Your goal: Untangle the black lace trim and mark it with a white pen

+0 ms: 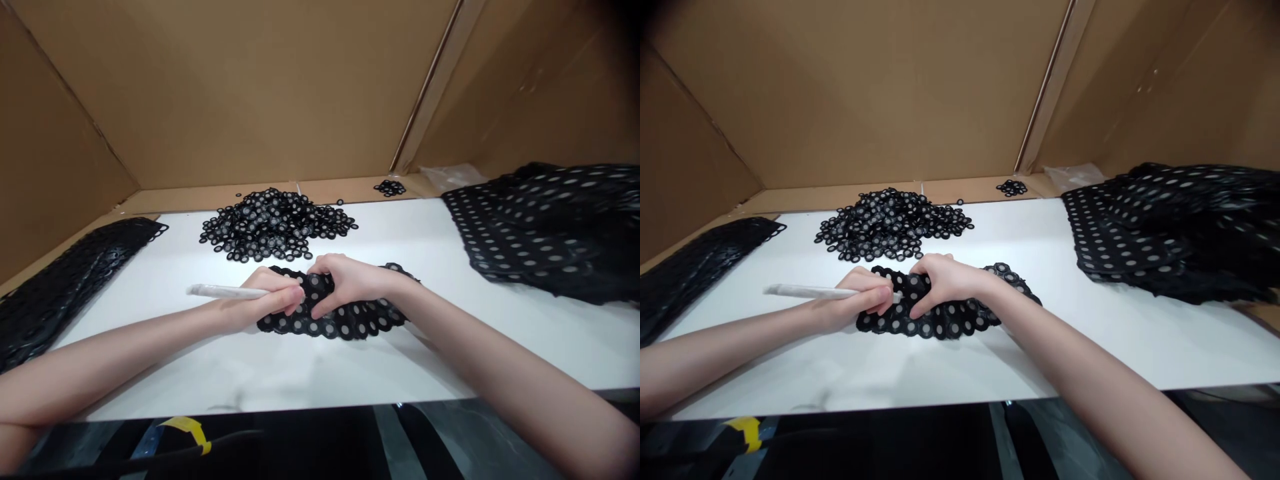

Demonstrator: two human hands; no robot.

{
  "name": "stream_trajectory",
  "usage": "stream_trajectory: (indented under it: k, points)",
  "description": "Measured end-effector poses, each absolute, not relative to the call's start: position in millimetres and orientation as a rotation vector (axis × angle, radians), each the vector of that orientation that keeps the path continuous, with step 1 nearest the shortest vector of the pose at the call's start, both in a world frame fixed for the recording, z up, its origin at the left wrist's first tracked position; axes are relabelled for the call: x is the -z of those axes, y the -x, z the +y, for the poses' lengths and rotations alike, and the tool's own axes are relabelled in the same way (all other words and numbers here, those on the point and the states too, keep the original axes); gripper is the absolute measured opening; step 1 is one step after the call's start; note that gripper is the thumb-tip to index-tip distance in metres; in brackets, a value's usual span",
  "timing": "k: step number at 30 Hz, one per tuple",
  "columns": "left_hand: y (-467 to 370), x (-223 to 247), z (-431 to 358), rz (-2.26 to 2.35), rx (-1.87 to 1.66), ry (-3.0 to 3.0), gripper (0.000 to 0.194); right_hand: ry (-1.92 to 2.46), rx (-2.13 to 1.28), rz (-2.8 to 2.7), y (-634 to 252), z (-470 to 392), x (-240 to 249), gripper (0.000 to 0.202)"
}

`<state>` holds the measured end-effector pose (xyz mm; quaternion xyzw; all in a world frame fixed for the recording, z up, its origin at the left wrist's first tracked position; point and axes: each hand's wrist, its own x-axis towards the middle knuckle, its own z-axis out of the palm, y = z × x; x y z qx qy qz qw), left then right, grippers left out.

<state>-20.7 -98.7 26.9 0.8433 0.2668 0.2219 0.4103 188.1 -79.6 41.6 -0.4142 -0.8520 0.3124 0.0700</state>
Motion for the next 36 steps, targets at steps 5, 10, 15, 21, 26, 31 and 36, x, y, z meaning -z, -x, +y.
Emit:
stream_trajectory:
  k: [5, 10, 15, 21, 26, 31, 36]
  points:
    - [20.4, -24.5, -102.1, 0.641, -0.588, -2.212, 0.043, 1.178, -0.887, -2.475, -188.1, -75.6, -33.8, 0.033]
    - [19.1, -18.9, -95.1, 0.711, -0.488, -2.141, 0.044, 1.296, -0.830, -2.500, -186.9, -75.3, -35.0, 0.039]
    - [18.7, -17.6, -92.2, 0.753, -0.494, -2.064, 0.045, 1.422, -0.793, -2.533, -184.7, -77.9, -39.6, 0.045]
    - [17.1, -20.2, -93.7, 0.766, -0.496, -2.047, 0.044, 1.399, -0.831, -2.527, -185.7, -77.0, -39.1, 0.045]
    - [15.7, -21.5, -91.9, 0.726, -0.460, -1.974, 0.045, 1.368, -0.825, -2.532, -185.9, -76.2, -37.2, 0.045]
    - [16.1, -20.7, -88.1, 0.702, -0.404, -1.953, 0.046, 1.319, -0.836, -2.531, -186.4, -75.5, -35.0, 0.046]
    - [16.5, -17.8, -85.8, 0.614, -0.317, -2.114, 0.047, 1.238, -0.871, -2.552, -185.9, -77.0, -37.4, 0.040]
